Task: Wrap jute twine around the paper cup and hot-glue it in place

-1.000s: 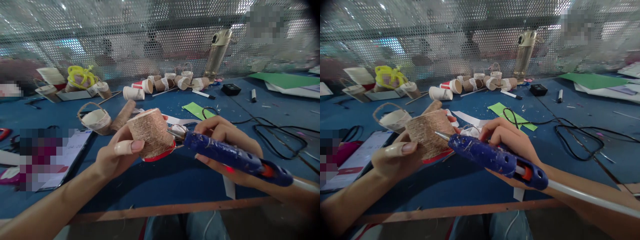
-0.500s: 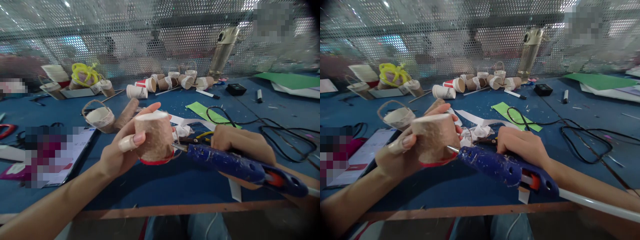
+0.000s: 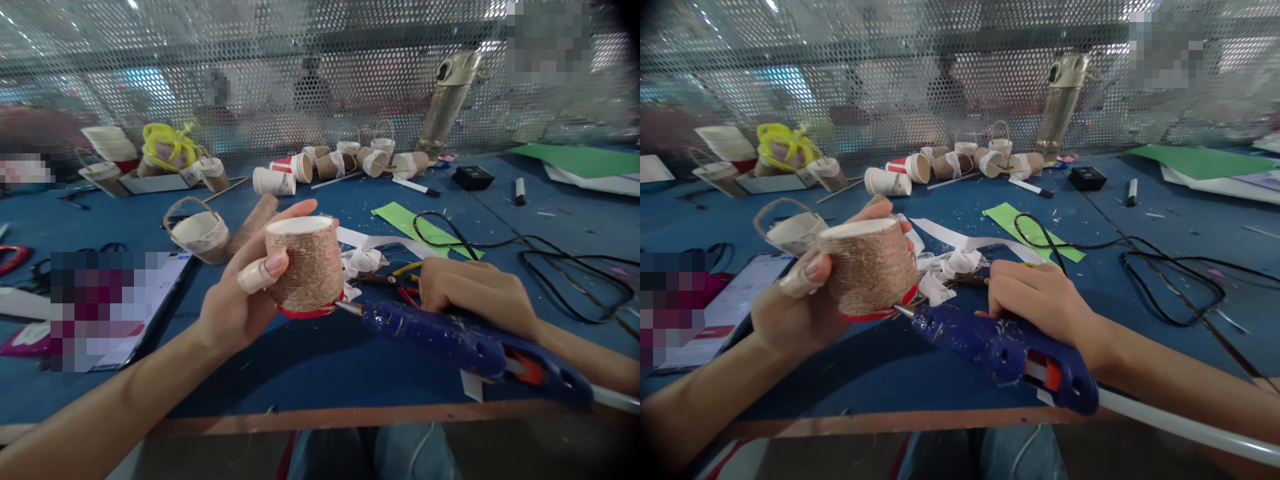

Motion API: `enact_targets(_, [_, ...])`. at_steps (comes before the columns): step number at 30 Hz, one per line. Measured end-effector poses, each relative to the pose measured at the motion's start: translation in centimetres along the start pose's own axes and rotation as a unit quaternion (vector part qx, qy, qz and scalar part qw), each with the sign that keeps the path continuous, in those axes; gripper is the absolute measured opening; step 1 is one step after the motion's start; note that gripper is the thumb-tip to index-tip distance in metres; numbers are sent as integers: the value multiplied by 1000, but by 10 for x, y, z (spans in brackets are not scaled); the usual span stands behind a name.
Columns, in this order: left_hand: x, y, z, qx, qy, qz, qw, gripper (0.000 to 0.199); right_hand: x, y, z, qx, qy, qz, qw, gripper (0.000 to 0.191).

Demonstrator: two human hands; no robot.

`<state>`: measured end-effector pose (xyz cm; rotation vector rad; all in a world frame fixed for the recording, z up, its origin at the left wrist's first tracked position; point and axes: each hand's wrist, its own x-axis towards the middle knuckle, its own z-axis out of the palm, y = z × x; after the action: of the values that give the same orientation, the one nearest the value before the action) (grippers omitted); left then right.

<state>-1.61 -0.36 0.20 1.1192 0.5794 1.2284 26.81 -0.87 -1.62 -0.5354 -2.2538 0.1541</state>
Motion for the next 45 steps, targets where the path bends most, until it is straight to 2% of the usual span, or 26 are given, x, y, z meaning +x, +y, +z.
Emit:
enact_targets(6, [-2, -2, 0, 15, 11, 11, 1000, 56, 0, -2, -1, -56, -4, 3, 998, 31])
enact_targets(12, [-2, -2, 1, 39, 14, 18, 999, 48, 0, -11, -3, -46, -41, 26, 998, 28])
enact_targets(15, [-2, -2, 0, 52, 30, 21, 998, 50, -1, -7, -3, -71, -26, 32, 997, 26])
enact_targets(20, [-1, -2, 0, 55, 38, 41, 997, 54, -2, 1, 0, -95, 11, -9, 995, 31])
enact_targets(28, [-2, -1, 5, 82, 66, 47, 993, 55, 0, -9, 0, -50, -21, 24, 998, 26])
enact_targets(34, [-1, -2, 5, 78, 71, 71, 992, 50, -2, -3, 1, -77, 5, 5, 997, 26])
enact_targets(38, [1, 0, 5, 86, 70, 84, 990, 52, 0, -5, -2, -82, -3, 28, 996, 24])
enact_targets(42, [0, -1, 6, 92, 86, 72, 989, 51, 0, -5, 0, -83, 7, 12, 996, 28])
enact_targets(45, [-1, -2, 6, 88, 78, 67, 991, 54, -1, -4, 4, -66, 17, 1, 998, 28])
